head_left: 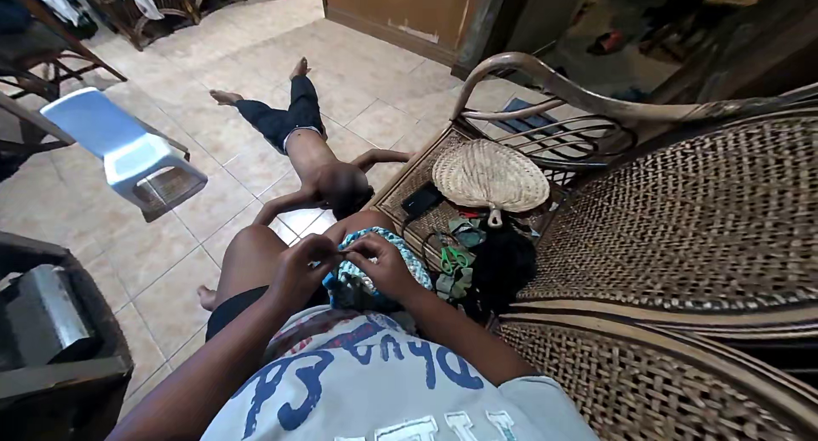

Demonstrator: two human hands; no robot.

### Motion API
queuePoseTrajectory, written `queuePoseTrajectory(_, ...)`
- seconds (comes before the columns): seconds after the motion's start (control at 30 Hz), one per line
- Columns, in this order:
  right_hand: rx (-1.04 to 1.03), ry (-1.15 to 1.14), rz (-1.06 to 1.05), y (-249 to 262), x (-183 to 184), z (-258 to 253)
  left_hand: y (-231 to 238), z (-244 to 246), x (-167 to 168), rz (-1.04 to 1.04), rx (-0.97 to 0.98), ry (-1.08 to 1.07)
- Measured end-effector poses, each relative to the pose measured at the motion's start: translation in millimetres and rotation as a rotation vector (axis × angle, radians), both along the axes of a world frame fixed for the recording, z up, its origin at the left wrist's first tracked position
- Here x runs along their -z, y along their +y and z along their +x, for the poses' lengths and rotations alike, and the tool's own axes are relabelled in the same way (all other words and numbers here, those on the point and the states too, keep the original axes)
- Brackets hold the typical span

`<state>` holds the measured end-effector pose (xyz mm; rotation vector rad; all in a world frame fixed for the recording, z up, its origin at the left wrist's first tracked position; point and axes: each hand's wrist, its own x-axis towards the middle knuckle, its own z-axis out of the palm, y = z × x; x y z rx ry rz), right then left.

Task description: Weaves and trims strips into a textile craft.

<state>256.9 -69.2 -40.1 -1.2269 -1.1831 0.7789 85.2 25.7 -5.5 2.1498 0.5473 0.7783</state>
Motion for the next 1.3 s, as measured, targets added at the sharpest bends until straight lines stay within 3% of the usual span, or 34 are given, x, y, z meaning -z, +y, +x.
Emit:
queuePoseTrajectory(0.13,0.017,-0.009,0.002,0,-2,12,1,3,-1,-0.201,-0.068,-0.02)
queuePoseTrajectory(0.23,0.246,-0.195,-0.112,0,6,53,7,1,-6,-0.23,-0.131,-0.044)
queuePoseTrajectory(0.33,0.478,-0.476,-0.566,-11,47,118,7,-3,-20,-0.26,-0.194,-0.06)
queuePoseTrajectory(0.4,0.469,-0.586,-0.963,-25,74,146,9,-6,-23,-0.29,-0.229,-0.075)
queuePoseTrajectory(0.47,0.448,-0.617,-1.164,-39,100,156,14,-8,-19,-0.367,-0.249,-0.108)
queuePoseTrajectory(0.53,0.473,-0.616,-1.195,-45,117,159,18,-9,-18,-0.453,-0.272,-0.134)
queuePoseTrajectory(0.7,0.437,-0.66,-1.262,-37,114,155,20,-12,-21,-0.562,-0.3,-0.177)
queuePoseTrajectory(0.9,0.468,-0.696,-1.294,-40,119,151,13,-15,-33,-0.248,-0.272,-0.055)
queuePoseTrajectory(1.07,0.429,-0.738,-1.344,-41,115,148,19,-16,-10,-0.107,-0.184,-0.192)
queuePoseTrajectory(1.3,0.093,-0.737,-1.309,-56,79,199,31,-20,13,0.469,-0.118,-0.289)
